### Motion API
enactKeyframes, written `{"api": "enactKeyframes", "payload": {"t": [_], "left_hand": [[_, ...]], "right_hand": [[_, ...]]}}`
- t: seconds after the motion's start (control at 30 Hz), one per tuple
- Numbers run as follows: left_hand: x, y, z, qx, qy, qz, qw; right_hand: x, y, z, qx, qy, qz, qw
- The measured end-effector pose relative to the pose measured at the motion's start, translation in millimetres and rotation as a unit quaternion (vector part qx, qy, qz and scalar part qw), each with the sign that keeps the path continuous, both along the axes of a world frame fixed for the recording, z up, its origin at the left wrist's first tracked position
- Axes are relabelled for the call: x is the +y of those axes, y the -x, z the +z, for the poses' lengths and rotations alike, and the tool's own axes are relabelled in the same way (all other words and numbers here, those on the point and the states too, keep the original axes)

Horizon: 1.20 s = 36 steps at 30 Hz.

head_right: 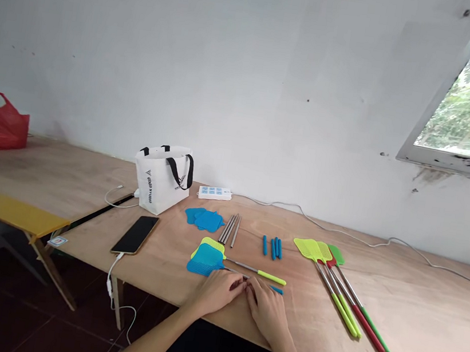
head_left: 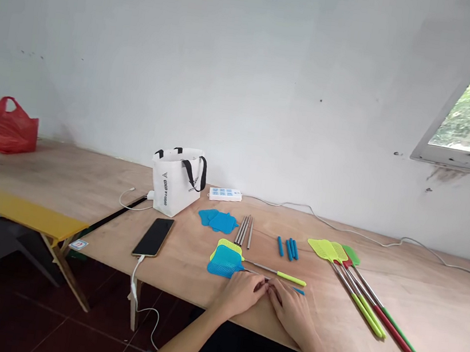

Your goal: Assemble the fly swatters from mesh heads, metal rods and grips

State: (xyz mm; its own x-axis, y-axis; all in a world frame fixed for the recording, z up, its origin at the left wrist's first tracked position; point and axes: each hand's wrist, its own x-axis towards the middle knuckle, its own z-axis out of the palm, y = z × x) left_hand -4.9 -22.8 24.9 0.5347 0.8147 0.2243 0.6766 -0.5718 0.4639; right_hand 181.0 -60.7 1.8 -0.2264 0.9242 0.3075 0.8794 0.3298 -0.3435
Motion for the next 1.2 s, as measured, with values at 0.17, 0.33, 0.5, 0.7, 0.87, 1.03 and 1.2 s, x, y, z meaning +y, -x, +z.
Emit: {"api": "enactKeyframes", "payload": {"t": [0.17,0.33,0.5,0.7,0.87,1.03,1.2], "left_hand": [[0.4,0.1,-1.2,-0.006,-0.003,-0.001,1.000],[-0.6,0.3,0.6,-0.006,0.005,0.005,1.000],[-1.0,0.1,3.2,-0.004,0.013,-0.003,1.000],[0.0,1.0,2.8,-0.006,0.020,-0.009,1.000],[-0.1,1.1,3.2,-0.001,0.022,-0.011,1.000],[-0.1,0.5,3.2,-0.006,0.020,-0.011,1.000],[-0.4,1.0,0.1,-0.009,0.013,-0.010,1.000]], "right_hand": [[0.3,-3.8,2.5,0.031,0.016,0.009,0.999],[1.4,-4.2,-0.3,0.018,0.005,0.002,1.000],[1.8,-1.9,-4.8,-0.012,-0.019,-0.015,1.000],[1.2,0.9,-3.2,-0.012,-0.034,-0.015,0.999],[0.9,1.3,-2.5,-0.007,-0.033,-0.012,0.999],[0.8,1.2,-2.8,-0.017,-0.039,-0.013,0.999],[-0.4,0.2,-2.9,-0.014,-0.034,-0.002,0.999]]}}
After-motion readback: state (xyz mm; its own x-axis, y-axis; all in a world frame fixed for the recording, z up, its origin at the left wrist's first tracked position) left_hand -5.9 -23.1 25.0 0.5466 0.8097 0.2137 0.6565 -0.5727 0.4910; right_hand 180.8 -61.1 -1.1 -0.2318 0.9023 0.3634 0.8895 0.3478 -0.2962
